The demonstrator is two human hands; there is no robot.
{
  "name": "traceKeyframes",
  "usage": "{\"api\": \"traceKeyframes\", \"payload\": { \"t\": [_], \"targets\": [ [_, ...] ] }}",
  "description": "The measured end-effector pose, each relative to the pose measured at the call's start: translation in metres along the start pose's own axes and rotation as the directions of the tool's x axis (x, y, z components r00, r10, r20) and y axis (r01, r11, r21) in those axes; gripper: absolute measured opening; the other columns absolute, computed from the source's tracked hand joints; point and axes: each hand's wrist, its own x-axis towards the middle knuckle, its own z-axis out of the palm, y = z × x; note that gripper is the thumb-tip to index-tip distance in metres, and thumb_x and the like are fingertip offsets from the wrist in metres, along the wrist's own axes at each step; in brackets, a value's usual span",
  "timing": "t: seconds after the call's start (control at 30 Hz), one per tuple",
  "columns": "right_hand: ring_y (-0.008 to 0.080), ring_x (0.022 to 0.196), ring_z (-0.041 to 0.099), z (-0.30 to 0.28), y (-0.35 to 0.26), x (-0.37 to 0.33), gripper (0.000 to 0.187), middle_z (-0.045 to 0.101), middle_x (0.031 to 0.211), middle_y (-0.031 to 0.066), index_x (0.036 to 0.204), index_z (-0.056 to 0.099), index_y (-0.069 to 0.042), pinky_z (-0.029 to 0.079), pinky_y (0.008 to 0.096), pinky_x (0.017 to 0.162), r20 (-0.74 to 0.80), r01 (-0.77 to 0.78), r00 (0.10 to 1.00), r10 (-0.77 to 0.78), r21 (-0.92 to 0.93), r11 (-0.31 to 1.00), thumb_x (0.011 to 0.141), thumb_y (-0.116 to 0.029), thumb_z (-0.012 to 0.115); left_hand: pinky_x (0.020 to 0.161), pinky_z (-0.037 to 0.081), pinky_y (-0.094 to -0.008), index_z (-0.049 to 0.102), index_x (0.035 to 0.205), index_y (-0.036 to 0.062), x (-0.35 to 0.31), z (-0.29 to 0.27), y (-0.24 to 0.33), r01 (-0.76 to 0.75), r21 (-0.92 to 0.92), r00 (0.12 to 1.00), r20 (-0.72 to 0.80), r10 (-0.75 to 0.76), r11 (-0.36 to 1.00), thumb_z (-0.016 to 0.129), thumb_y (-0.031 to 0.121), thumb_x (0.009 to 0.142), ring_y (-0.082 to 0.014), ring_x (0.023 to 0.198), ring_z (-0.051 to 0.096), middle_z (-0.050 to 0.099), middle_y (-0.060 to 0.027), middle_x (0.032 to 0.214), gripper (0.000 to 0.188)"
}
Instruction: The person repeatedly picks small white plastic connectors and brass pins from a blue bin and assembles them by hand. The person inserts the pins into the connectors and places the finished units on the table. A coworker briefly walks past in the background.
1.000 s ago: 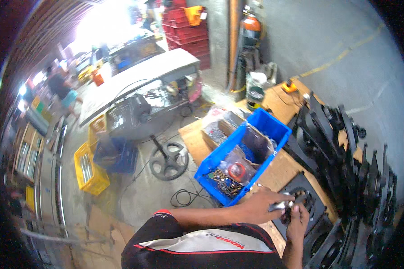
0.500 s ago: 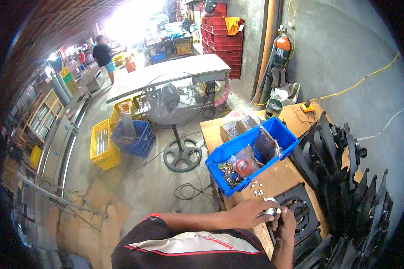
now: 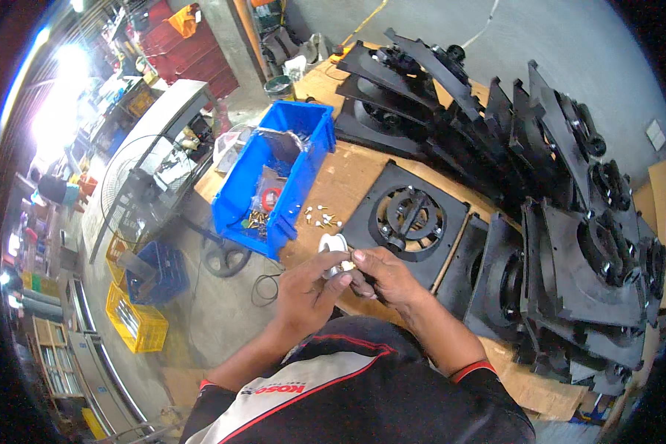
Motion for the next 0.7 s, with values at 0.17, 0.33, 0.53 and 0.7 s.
{"api": "traceKeyframes", "payload": {
  "t": [0.17,0.33,0.53,0.7],
  "targets": [
    [0.0102,0.048,0.04,-0.019,0.0,-0.025,0.047,0.047,0.06,0.0013,0.078,0.057,-0.005,0.03,0.0256,0.044,0.023,0.02,1.0,-0.022,0.059,0.998,0.099,-0.046,0.052,0.081,0.052,-0.0365,0.07,0.106,0.0038,0.005,0.015,0.007,-0.08,0.088,0.996,0.056,0.075,0.993,0.073,0.019,0.085,-0.0297,0.088,0.069,0.07,-0.016,0.094,0.027],
    [0.0129,0.052,0.045,-0.029,0.003,-0.029,0.044,0.05,0.062,0.0025,0.082,0.057,-0.005,0.035,0.0271,0.048,-0.003,0.018,1.0,-0.018,-0.013,1.0,0.1,-0.044,0.051,0.086,0.052,-0.04,0.07,0.103,0.005,0.013,0.017,0.005,-0.231,0.182,0.972,0.089,0.218,0.956,0.074,0.023,0.084,-0.035,0.095,0.069,0.07,-0.0169,0.094,0.026],
    [0.0382,0.083,0.063,-0.015,-0.005,-0.029,0.025,0.062,0.09,0.0171,0.104,0.061,-0.003,0.049,0.0454,0.069,0.053,0.431,0.772,-0.633,-0.777,0.46,0.092,-0.025,0.061,0.094,0.051,-0.0405,0.071,0.103,0.0042,0.017,0.009,0.011,-0.033,0.036,0.998,0.063,0.03,0.999,0.074,0.02,0.083,-0.0339,0.095,0.07,0.071,-0.0162,0.095,0.026],
    [0.0407,0.08,0.061,-0.019,-0.005,-0.024,0.025,0.062,0.089,0.0182,0.106,0.06,-0.005,0.049,0.0468,0.068,0.205,0.451,0.737,-0.644,-0.859,0.243,0.095,-0.026,0.055,0.095,0.051,-0.0406,0.071,0.103,0.0033,0.017,0.004,0.012,-0.077,0.062,0.993,0.094,0.071,0.995,0.075,0.019,0.083,-0.033,0.091,0.071,0.071,-0.0159,0.094,0.026]
  ]
}}
